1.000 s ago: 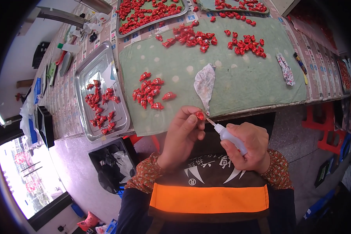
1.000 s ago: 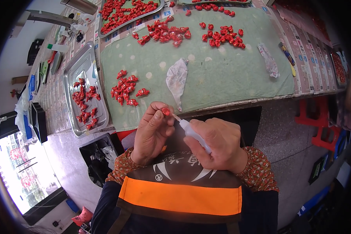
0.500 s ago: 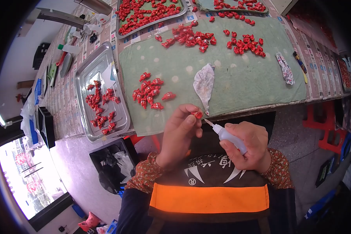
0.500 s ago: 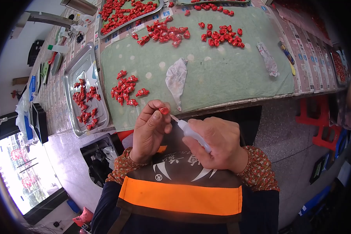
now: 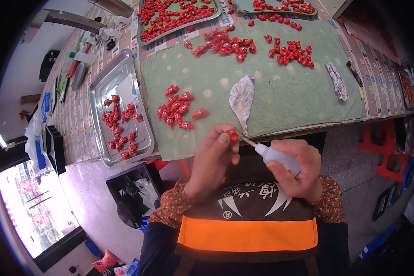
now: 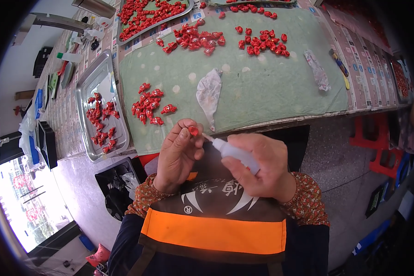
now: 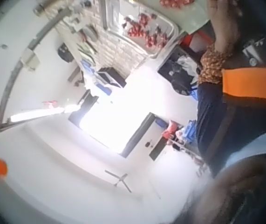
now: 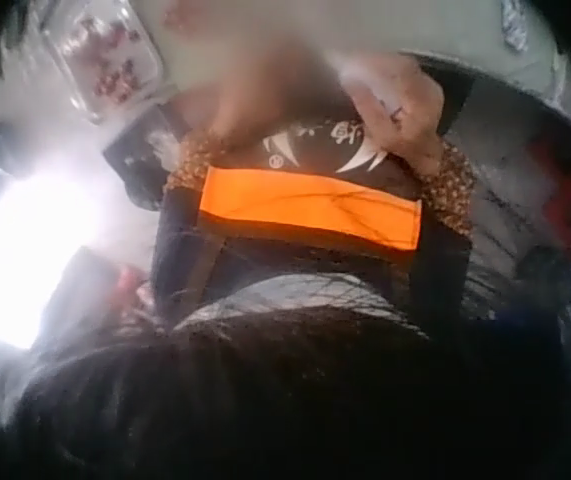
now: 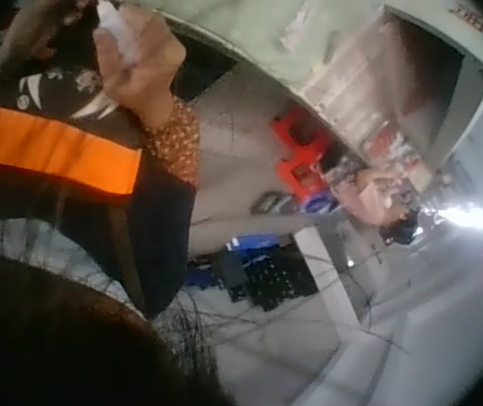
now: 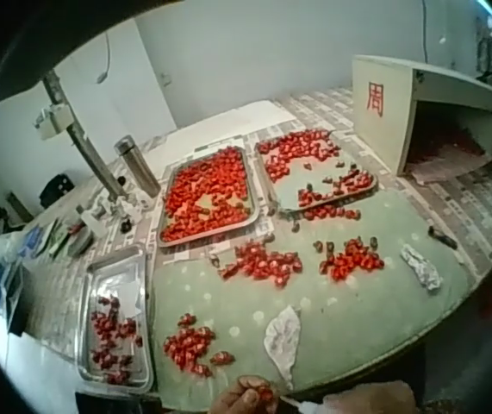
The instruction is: The person assembles figurine parts by applying glue from a bottle onto the pieces and joining components together by hand.
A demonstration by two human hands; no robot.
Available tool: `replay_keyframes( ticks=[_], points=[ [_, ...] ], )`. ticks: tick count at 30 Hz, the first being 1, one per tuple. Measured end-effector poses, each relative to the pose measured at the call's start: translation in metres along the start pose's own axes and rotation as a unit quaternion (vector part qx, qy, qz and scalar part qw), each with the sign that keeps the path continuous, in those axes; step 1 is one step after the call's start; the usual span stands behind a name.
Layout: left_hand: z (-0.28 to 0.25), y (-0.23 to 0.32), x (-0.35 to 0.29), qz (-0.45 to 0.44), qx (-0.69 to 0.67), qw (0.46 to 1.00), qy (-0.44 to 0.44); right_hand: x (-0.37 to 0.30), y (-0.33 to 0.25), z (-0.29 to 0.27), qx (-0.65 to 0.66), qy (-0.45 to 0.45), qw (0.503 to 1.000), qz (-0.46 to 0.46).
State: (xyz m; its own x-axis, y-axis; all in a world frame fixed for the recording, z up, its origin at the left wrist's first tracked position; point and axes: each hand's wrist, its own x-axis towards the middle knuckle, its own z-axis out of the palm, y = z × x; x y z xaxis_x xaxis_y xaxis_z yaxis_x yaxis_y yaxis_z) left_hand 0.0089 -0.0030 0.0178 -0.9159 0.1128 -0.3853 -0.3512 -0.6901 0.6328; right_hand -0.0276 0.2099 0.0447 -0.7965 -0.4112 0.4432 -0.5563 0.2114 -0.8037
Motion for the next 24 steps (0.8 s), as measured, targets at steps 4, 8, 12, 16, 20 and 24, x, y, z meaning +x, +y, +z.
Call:
replay_keyframes(
  ticks=[4, 8, 12, 16, 20, 24],
  points=[
    [-0.001, -0.001, 0.000, -0.016, -0.003, 1.000, 0.012, 0.009, 0.009, -0.004, 0.033, 0.033, 0.993, 0.110],
    [-0.001, 0.000, 0.001, -0.023, -0.004, 1.000, 0.019, 0.020, 0.036, 0.000, -0.014, 0.024, 0.995, 0.100],
    [-0.001, 0.003, 0.001, -0.019, 0.000, 1.000, 0.001, 0.031, 0.048, 0.000, -0.086, 0.000, 0.996, 0.038],
    [0.000, 0.007, 0.005, -0.019, 0.010, 1.000, 0.005, 0.039, 0.061, -0.001, -0.175, -0.040, 0.984, 0.007],
    [-0.001, 0.009, 0.007, -0.014, 0.012, 1.000, -0.002, 0.045, 0.069, 0.000, -0.225, -0.018, 0.974, 0.004],
    [0.002, 0.012, 0.008, -0.015, 0.014, 1.000, -0.006, 0.059, 0.079, -0.015, -0.231, 0.040, 0.972, -0.006]
  ],
)
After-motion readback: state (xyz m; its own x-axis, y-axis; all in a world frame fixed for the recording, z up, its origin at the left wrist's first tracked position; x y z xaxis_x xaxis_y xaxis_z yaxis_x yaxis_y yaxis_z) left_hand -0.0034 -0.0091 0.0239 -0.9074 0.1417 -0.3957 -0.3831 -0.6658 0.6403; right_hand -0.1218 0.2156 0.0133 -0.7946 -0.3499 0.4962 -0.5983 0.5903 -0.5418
